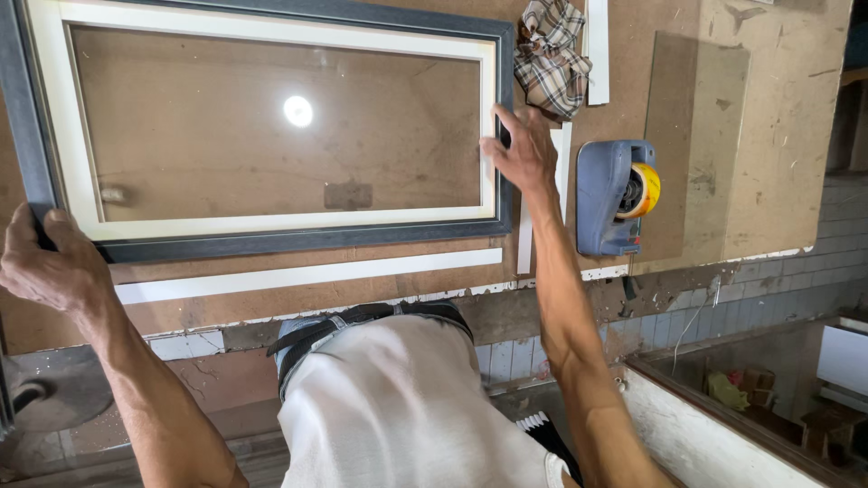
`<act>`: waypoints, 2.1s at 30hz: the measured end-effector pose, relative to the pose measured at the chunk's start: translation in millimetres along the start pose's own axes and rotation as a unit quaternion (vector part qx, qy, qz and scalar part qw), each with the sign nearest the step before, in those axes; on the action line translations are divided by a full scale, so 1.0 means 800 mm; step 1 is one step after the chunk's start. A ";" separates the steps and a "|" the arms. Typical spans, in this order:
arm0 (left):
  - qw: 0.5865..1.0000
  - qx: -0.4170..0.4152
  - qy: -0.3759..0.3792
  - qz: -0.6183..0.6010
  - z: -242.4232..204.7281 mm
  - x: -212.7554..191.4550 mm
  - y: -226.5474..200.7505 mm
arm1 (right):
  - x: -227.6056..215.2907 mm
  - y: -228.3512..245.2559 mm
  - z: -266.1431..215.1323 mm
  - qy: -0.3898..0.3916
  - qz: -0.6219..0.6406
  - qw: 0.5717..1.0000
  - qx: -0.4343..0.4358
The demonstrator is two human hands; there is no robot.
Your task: The person assembles a window frame by placing white plastic strips into the grooves of a grey frame. They use a utility knife to trim the strips and a cloth to wipe the glass pane. The person repeatedly adjusts and secures the strips along the frame edges.
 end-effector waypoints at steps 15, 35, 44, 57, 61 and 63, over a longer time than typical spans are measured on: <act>0.993 0.057 -0.020 0.099 -0.002 -0.017 -0.023 | -0.021 -0.129 0.180 -0.043 -0.087 0.993 -0.073; 0.995 -0.070 0.067 -0.022 0.075 0.030 -0.046 | 0.033 0.083 0.086 -0.032 -0.031 0.995 -0.088; 0.981 -0.158 0.075 -0.086 0.086 0.000 -0.070 | 0.110 0.421 0.177 0.030 -0.024 0.930 -0.365; 0.900 -0.260 0.202 -0.286 0.076 0.028 -0.042 | 0.211 0.719 0.033 0.006 -0.057 0.915 -0.400; 0.814 -0.234 0.255 -0.467 0.074 0.014 -0.062 | 0.217 0.708 -0.040 0.097 0.061 0.911 -0.396; 0.833 -0.226 0.246 -0.441 0.080 0.026 -0.057 | 0.205 0.684 -0.063 0.131 0.084 0.902 -0.403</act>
Point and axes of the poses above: each hand's wrist, its own z-axis towards the middle knuckle, its own x-axis out of the palm, y = z × x, the point moved 9 cm from there along z, towards the middle knuckle, and after that the axes turned 3 degrees about -x, right-handed, at the moved point
